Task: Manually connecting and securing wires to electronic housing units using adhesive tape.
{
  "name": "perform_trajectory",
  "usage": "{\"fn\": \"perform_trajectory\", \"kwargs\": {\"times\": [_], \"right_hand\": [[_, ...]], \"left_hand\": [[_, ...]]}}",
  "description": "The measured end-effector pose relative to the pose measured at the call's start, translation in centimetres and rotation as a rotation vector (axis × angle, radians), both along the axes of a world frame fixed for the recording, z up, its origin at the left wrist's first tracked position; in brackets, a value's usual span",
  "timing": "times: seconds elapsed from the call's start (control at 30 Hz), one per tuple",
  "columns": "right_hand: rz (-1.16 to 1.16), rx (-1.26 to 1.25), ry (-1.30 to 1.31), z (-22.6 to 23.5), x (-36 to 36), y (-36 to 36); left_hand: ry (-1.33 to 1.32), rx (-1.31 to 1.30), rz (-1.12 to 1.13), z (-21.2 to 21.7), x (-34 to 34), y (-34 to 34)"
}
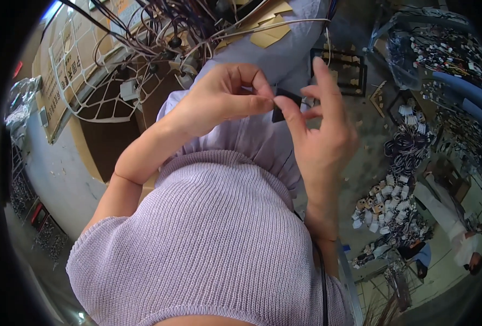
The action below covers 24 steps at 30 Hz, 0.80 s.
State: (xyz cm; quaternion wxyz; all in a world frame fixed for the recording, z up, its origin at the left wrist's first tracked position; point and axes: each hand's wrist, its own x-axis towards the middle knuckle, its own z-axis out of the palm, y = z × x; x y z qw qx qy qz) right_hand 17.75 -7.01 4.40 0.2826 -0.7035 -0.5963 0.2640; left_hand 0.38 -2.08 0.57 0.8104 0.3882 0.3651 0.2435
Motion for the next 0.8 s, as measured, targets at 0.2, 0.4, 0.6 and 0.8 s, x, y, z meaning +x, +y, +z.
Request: {"fn": "perform_trajectory", "kwargs": {"times": [0.2,0.4,0.6,0.8], "right_hand": [[0.173,0.195,0.618,-1.6,1.5,0.6],[0.094,0.163,0.679,-1.8,1.5,0.0],[0.125,0.256,0.397,-0.1,2.2,-1.1],[0.117,0.332,0.264,1.7,2.8,-3.4]], "left_hand": [[-0.075,0.005,0.065,0.4,0.2,0.0],[-0.046,0.373,0.341,0.6,2.0,-1.4],[-0.024,0.418,0.204,2.1,1.9,-2.3],[0.206,0.786,0.115,4.1,2.2,-3.6]]}}
